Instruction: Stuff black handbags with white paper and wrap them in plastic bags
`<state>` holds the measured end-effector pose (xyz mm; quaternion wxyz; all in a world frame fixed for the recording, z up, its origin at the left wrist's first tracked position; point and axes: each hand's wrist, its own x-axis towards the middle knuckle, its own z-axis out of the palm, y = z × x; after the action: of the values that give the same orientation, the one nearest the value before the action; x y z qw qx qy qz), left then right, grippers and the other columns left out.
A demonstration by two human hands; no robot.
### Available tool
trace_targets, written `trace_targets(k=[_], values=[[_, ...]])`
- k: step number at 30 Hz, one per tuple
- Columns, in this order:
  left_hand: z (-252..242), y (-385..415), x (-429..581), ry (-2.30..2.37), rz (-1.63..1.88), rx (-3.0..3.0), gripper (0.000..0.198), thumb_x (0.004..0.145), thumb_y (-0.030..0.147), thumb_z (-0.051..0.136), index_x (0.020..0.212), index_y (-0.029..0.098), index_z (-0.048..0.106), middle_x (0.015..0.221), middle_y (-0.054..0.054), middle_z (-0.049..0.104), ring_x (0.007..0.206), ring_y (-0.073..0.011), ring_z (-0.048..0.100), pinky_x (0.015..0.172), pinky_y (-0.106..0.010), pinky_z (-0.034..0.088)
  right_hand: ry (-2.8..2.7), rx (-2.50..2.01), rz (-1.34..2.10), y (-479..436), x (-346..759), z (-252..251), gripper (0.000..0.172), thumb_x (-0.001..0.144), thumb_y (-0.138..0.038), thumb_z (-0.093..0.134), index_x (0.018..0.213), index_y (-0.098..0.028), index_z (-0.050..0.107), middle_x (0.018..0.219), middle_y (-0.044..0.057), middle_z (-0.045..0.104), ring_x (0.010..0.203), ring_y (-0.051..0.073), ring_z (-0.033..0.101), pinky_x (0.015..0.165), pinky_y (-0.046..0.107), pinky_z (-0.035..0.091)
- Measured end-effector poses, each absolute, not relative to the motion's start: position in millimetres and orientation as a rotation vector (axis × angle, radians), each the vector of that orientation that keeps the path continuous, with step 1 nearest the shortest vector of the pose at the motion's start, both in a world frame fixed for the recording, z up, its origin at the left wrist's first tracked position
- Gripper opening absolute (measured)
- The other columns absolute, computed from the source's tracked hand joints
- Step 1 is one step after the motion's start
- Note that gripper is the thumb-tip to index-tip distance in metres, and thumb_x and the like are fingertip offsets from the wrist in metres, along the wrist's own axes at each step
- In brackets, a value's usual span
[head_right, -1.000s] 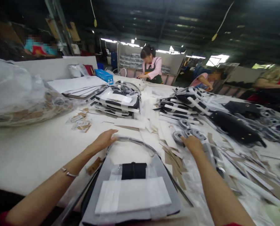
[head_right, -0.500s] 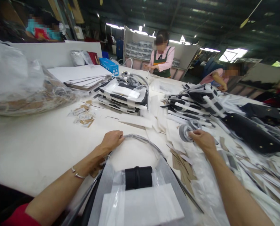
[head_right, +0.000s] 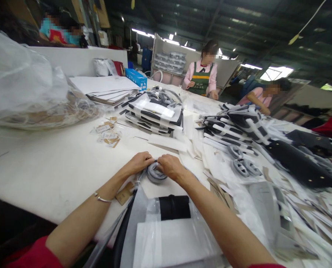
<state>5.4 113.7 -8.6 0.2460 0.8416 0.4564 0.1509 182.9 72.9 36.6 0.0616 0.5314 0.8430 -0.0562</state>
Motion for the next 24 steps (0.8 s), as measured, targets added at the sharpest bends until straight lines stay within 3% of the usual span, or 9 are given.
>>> trace_targets(k=[4, 7, 10, 13, 16, 19, 24], values=[[-5, 116, 2, 1.164, 0.39, 2.294, 0.045, 0.095, 0.047, 0.04, 0.074, 0.018, 0.068, 0.08, -0.004, 0.067, 0.075, -0.0159, 0.06, 0.068, -0.026, 0.042, 2.58, 1.654, -0.157, 81, 189, 33, 0.014, 0.093, -0.029, 0.06, 0.1, -0.019, 0.067, 0.098, 0.008, 0.069, 0.094, 0.02, 0.061, 0.078, 0.027, 0.041], [-5, 109, 7, 1.27, 0.359, 2.292, 0.047, 0.086, 0.062, 0.05, 0.081, 0.019, 0.068, 0.086, -0.006, 0.067, 0.076, -0.0191, 0.061, 0.064, -0.028, 0.041, 2.66, 1.649, -0.056, 78, 192, 28, 0.015, 0.092, -0.024, 0.06, 0.104, -0.018, 0.066, 0.1, 0.009, 0.067, 0.097, 0.022, 0.06, 0.082, 0.029, 0.041], [-6, 101, 14, 1.397, 0.338, 2.284, 0.038, 0.082, 0.056, 0.057, 0.093, 0.021, 0.066, 0.097, -0.007, 0.068, 0.087, -0.0218, 0.064, 0.068, -0.029, 0.043, 2.753, 1.699, 0.023, 76, 196, 20, 0.031, 0.086, -0.021, 0.065, 0.117, -0.017, 0.064, 0.112, 0.012, 0.066, 0.109, 0.026, 0.057, 0.095, 0.034, 0.041], [-5, 95, 21, 1.455, 0.322, 2.291, 0.027, 0.083, 0.042, 0.059, 0.099, 0.022, 0.064, 0.103, -0.006, 0.068, 0.095, -0.0222, 0.064, 0.073, -0.029, 0.045, 2.738, 1.81, -0.142, 75, 198, 17, 0.044, 0.082, -0.023, 0.07, 0.124, -0.016, 0.062, 0.121, 0.012, 0.066, 0.113, 0.026, 0.057, 0.099, 0.036, 0.041], [-2, 90, 24, 1.466, 0.306, 2.332, 0.022, 0.083, 0.036, 0.058, 0.099, 0.022, 0.063, 0.106, -0.007, 0.067, 0.1, -0.023, 0.063, 0.076, -0.03, 0.046, 2.613, 1.824, -0.344, 75, 195, 22, 0.032, 0.083, -0.023, 0.066, 0.115, -0.019, 0.068, 0.112, 0.008, 0.071, 0.104, 0.023, 0.063, 0.091, 0.031, 0.045], [0, 87, 25, 1.437, 0.304, 2.383, 0.02, 0.084, 0.036, 0.057, 0.097, 0.022, 0.062, 0.105, -0.007, 0.066, 0.1, -0.0237, 0.062, 0.076, -0.031, 0.045, 2.494, 1.898, -0.334, 71, 187, 29, 0.023, 0.085, -0.024, 0.062, 0.105, -0.02, 0.072, 0.104, 0.008, 0.074, 0.101, 0.024, 0.065, 0.087, 0.032, 0.046], [-1, 99, 26, 1.413, 0.283, 2.378, 0.027, 0.083, 0.048, 0.059, 0.094, 0.025, 0.063, 0.1, -0.004, 0.068, 0.094, -0.0227, 0.063, 0.071, -0.03, 0.041, 2.422, 2.035, -0.298, 67, 176, 26, 0.026, 0.088, -0.026, 0.058, 0.109, -0.018, 0.07, 0.109, 0.012, 0.072, 0.108, 0.027, 0.063, 0.091, 0.037, 0.045]])
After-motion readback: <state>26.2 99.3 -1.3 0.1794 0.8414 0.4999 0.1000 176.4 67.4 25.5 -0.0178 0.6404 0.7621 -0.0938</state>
